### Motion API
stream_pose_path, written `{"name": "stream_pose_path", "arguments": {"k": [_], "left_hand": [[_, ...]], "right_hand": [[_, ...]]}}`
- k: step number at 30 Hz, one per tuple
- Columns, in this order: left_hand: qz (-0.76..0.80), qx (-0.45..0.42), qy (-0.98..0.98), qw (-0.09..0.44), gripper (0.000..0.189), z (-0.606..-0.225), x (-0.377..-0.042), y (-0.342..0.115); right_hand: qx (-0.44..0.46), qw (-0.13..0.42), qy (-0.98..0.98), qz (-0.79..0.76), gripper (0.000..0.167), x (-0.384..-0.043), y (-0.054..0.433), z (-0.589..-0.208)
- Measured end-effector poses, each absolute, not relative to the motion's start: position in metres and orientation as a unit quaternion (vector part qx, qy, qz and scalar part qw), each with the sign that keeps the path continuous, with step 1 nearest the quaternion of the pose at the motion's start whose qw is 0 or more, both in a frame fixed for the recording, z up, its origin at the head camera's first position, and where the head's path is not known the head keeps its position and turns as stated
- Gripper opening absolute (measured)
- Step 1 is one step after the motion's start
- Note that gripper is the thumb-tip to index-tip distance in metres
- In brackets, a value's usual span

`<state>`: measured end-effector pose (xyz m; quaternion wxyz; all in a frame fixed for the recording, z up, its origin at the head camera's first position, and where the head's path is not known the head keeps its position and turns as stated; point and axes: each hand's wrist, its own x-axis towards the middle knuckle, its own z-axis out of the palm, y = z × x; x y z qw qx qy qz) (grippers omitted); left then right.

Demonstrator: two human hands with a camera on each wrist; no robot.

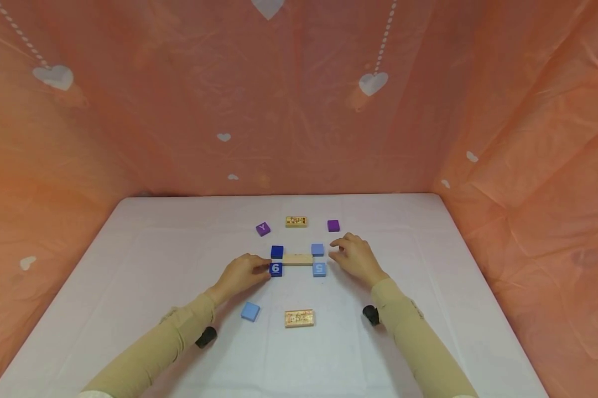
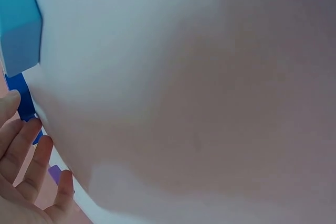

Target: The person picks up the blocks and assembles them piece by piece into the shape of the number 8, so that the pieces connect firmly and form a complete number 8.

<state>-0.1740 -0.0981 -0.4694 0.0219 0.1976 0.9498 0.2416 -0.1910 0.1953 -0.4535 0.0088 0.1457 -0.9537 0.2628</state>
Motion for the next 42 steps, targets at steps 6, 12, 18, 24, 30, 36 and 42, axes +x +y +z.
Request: {"name": "stream_pose_path", "arguments": {"k": [6, 12, 18, 24, 30, 36, 42], "left_hand": [[0.246, 0.196, 0.949, 0.017, 0.033, -0.469, -0.173, -0.1], [0.253, 0.192, 0.948, 0.018, 0.034, -0.469, -0.172, -0.101], [0.254, 0.193, 0.948, 0.015, 0.034, -0.469, -0.172, -0.102], [0.257, 0.191, 0.947, 0.023, 0.034, -0.468, -0.172, -0.101], [0.255, 0.193, 0.947, 0.02, 0.034, -0.47, -0.173, -0.101], [0.255, 0.194, 0.947, 0.026, 0.033, -0.47, -0.174, -0.102], [0.261, 0.195, 0.945, 0.029, 0.033, -0.47, -0.174, -0.102]], "right_hand": [[0.12, 0.004, -0.959, 0.257, 0.033, -0.212, 0.2, -0.447], [0.093, -0.007, -0.963, 0.253, 0.034, -0.229, 0.203, -0.443], [0.077, -0.028, -0.962, 0.262, 0.038, -0.24, 0.199, -0.442], [0.073, -0.038, -0.966, 0.245, 0.041, -0.248, 0.196, -0.446], [0.06, -0.044, -0.966, 0.249, 0.042, -0.254, 0.198, -0.45], [0.062, -0.057, -0.969, 0.233, 0.042, -0.257, 0.202, -0.455], [0.053, -0.078, -0.969, 0.23, 0.042, -0.258, 0.203, -0.457]]}}
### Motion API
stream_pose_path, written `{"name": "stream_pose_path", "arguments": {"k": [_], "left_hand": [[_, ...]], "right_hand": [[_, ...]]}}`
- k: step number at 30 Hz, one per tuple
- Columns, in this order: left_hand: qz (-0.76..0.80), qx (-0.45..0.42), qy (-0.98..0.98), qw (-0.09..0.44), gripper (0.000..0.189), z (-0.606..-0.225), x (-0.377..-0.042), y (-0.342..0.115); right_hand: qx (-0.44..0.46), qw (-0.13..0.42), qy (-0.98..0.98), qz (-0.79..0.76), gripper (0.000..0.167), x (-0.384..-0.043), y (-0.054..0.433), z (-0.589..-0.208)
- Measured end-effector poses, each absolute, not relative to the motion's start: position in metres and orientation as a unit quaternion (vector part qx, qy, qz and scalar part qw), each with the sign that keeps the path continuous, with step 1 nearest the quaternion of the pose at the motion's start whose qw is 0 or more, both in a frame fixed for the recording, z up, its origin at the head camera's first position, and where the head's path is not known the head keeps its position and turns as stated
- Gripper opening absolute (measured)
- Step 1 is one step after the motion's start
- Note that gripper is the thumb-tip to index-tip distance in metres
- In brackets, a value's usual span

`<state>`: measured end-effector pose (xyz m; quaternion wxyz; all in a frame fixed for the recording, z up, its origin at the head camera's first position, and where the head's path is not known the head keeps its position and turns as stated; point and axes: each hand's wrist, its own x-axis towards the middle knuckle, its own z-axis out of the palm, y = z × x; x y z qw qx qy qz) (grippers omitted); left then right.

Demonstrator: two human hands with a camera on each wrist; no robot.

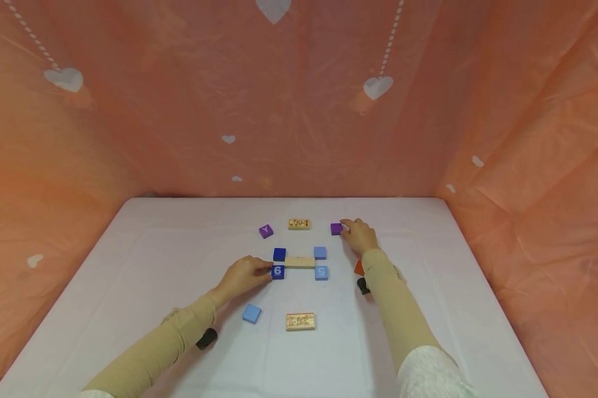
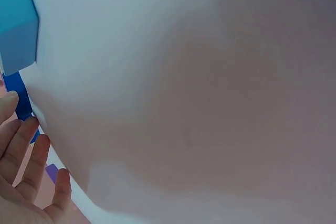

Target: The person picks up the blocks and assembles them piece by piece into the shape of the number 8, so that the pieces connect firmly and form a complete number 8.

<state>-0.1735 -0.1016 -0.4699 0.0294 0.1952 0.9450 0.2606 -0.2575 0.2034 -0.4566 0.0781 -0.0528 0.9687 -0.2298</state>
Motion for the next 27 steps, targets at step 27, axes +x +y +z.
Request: {"name": "stream_pose_path", "arguments": {"k": [27], "left_hand": [[0.259, 0.187, 0.947, 0.026, 0.032, -0.471, -0.174, -0.101]], "right_hand": [[-0.1, 0.095, 0.961, -0.238, 0.034, -0.26, 0.178, -0.458]]}}
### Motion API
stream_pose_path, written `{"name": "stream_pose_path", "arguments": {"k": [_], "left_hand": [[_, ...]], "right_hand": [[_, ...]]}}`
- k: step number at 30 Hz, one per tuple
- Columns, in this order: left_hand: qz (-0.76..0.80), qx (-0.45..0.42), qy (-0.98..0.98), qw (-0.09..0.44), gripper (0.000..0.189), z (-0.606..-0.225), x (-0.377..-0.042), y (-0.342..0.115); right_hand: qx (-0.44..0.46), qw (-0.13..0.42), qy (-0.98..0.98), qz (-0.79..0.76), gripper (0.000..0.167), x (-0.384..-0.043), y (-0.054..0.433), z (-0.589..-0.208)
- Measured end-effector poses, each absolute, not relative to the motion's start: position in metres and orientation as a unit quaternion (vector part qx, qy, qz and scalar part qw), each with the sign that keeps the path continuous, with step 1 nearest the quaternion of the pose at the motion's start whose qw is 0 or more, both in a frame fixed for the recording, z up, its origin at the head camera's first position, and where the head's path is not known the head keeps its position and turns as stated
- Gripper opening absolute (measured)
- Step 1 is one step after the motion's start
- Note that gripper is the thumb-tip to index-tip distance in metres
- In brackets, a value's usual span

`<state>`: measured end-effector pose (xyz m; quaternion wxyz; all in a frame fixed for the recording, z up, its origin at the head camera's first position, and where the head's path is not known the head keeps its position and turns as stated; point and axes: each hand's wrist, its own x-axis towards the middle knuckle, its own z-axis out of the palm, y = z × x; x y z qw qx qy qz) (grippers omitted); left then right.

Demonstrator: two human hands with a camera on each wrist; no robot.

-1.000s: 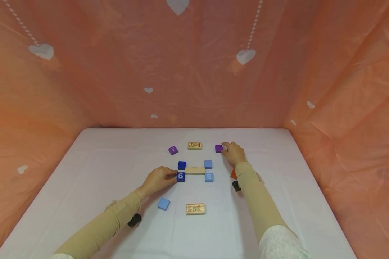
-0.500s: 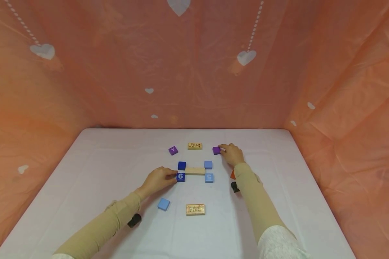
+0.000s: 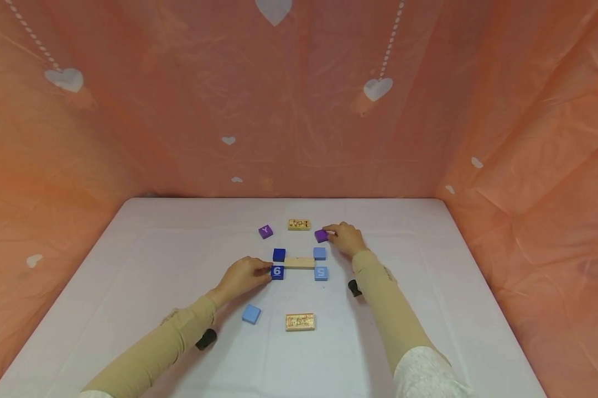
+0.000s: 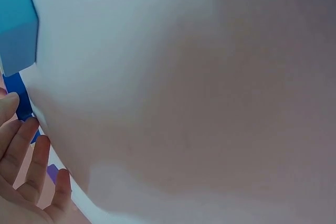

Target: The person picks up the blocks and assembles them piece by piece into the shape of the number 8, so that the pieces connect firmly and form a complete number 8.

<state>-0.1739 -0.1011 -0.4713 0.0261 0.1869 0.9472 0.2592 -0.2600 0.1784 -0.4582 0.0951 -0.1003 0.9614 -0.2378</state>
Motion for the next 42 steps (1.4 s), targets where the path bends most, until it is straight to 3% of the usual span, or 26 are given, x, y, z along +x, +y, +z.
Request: {"name": "stream_pose_path", "arguments": {"k": [10, 42], "left_hand": [[0.257, 0.195, 0.946, 0.014, 0.032, -0.472, -0.173, -0.102], [0.262, 0.201, 0.944, 0.011, 0.032, -0.47, -0.172, -0.103]], "right_hand": [[-0.155, 0.105, 0.96, -0.208, 0.033, -0.257, 0.169, -0.454], [-0.156, 0.123, 0.96, -0.196, 0.034, -0.256, 0.167, -0.453]]}}
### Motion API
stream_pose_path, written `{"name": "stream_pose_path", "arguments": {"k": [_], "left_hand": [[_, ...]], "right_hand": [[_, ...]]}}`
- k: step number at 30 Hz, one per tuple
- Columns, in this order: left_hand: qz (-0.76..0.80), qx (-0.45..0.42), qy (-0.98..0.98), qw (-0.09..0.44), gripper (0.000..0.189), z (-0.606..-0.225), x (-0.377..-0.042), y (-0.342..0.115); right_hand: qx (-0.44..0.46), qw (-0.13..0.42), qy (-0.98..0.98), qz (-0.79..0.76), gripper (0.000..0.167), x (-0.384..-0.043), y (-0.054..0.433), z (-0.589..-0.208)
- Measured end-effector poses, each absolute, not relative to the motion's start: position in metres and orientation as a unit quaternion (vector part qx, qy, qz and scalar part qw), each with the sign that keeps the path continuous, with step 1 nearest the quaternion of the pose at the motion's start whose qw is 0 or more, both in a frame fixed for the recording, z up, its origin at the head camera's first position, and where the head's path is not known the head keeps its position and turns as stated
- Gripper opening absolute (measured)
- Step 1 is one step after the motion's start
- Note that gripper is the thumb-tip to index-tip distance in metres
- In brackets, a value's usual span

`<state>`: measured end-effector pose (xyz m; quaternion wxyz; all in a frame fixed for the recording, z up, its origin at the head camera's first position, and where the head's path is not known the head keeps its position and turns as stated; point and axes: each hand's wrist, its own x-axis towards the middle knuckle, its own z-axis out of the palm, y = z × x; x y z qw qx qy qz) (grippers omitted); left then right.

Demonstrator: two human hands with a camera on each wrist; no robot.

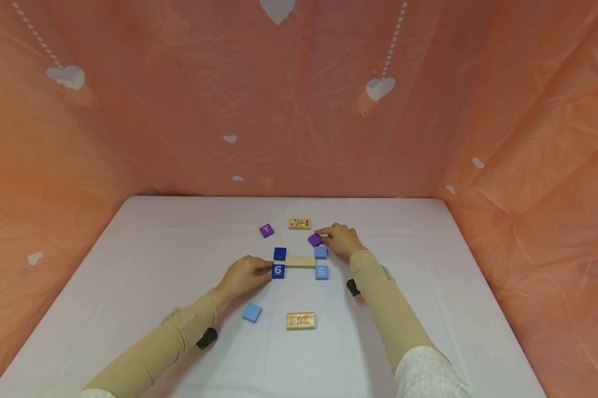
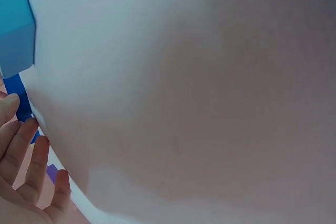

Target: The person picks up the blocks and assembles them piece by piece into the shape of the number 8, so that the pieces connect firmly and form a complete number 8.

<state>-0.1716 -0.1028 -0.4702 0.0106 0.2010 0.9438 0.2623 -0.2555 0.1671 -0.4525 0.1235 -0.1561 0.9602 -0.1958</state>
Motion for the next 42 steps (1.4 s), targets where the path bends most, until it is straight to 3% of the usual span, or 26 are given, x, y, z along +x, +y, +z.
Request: {"name": "stream_pose_path", "arguments": {"k": [18, 29, 42], "left_hand": [[0.257, 0.209, 0.943, -0.009, 0.031, -0.473, -0.172, -0.102], [0.284, 0.182, 0.941, 0.037, 0.031, -0.474, -0.173, -0.109], [0.267, 0.146, 0.952, -0.034, 0.027, -0.463, -0.205, -0.118]], "right_hand": [[-0.151, 0.13, 0.959, -0.199, 0.033, -0.256, 0.169, -0.454], [-0.128, 0.146, 0.956, -0.22, 0.033, -0.255, 0.168, -0.453], [-0.134, 0.149, 0.955, -0.22, 0.033, -0.256, 0.169, -0.452]]}}
